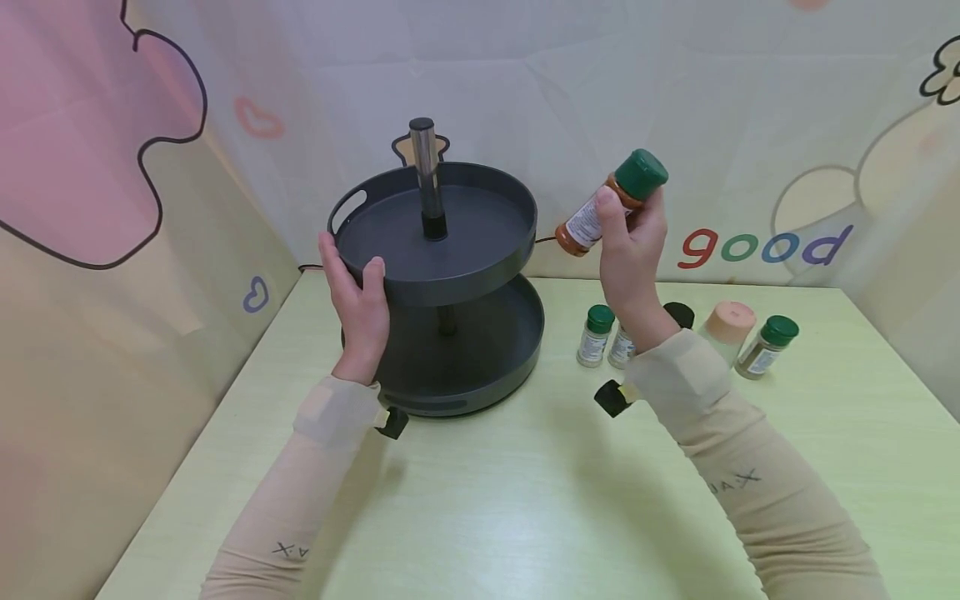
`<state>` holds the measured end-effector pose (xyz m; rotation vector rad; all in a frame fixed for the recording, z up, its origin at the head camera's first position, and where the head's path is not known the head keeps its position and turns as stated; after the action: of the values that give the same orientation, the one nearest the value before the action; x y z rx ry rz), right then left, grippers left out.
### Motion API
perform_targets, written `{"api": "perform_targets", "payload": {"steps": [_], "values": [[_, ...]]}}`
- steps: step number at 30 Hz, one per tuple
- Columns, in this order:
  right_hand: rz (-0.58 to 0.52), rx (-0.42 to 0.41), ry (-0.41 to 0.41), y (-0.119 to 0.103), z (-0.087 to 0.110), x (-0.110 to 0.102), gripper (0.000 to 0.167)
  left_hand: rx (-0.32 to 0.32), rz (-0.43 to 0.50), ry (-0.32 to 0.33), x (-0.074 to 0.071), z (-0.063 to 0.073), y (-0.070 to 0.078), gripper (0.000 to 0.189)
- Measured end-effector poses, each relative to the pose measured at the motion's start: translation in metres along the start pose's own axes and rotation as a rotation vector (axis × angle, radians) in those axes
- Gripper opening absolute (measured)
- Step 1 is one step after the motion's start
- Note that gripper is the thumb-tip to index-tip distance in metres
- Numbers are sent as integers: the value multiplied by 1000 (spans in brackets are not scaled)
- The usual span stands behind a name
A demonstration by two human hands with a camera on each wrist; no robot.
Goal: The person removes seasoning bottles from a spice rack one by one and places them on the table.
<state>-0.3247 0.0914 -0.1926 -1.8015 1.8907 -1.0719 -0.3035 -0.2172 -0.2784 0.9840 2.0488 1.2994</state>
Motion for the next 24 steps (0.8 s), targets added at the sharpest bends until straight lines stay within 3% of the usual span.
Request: {"api": "perform_targets", "payload": {"steps": [9,14,24], "values": [[11,61,6,10,4,-14,23,1,0,0,1,-1,0,68],[51,127,-1,18,8,-21,28,10,1,8,0,-1,-1,68],[177,176,-35,33,15,-30,25,8,6,9,0,-1,-1,69]]}}
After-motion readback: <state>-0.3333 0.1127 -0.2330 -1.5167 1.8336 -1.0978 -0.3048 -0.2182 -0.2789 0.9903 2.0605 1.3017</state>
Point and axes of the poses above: each hand's wrist, its own z-axis away from the middle knuckle, its own x-axis out of the palm, y = z × x, the point moved 8 cm from there along -z, towards the middle knuckle, and after that the axes turned 5 degrees about y, right-handed, at the moved point
